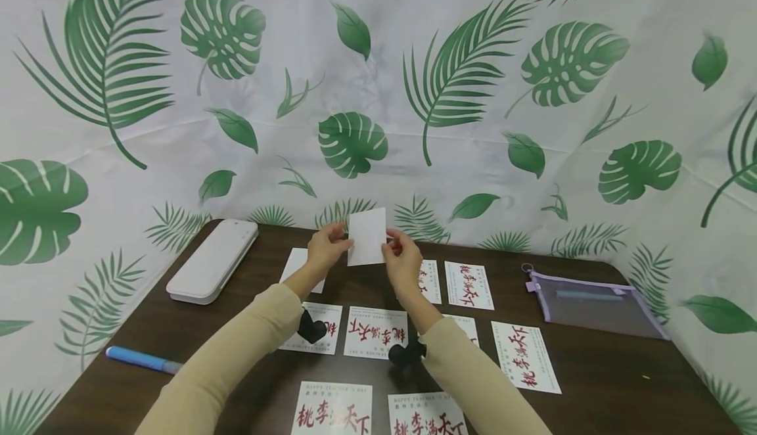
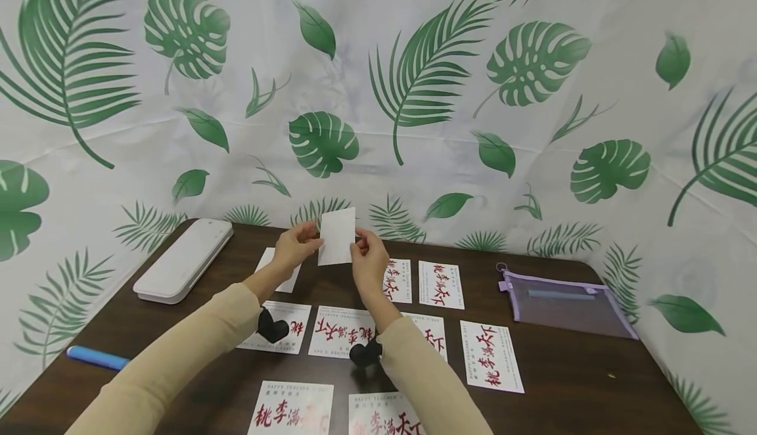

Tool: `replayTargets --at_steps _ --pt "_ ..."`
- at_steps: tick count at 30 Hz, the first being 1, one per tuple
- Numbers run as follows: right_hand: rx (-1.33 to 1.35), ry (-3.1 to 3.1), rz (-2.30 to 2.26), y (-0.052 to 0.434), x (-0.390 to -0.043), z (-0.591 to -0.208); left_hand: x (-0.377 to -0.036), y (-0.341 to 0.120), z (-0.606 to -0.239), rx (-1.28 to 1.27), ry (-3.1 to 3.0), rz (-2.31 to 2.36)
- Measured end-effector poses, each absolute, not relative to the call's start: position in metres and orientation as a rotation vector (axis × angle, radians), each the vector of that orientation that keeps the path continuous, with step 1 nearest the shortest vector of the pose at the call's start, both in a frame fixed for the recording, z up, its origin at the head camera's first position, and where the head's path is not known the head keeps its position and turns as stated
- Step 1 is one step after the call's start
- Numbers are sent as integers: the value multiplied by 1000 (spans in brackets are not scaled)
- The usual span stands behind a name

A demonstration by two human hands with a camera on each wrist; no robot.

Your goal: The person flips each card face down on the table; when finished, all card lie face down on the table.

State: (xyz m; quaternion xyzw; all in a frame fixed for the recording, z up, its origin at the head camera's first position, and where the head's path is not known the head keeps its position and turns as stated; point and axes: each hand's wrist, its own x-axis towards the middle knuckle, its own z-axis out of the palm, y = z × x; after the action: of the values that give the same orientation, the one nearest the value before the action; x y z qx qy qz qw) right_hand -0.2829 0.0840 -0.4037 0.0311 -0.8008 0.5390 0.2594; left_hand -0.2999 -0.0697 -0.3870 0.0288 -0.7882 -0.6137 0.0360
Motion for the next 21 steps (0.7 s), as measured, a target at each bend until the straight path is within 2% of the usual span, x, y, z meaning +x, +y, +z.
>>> replayTargets --at_steps 8,21 --pt "-70 -2158 1704 88 -283 -417 -295 -75 -402 103 -2442 -2035" --pt "-117 -2603 1475 95 -283 -437 -287 -80 -416 75 -2704 -1680"
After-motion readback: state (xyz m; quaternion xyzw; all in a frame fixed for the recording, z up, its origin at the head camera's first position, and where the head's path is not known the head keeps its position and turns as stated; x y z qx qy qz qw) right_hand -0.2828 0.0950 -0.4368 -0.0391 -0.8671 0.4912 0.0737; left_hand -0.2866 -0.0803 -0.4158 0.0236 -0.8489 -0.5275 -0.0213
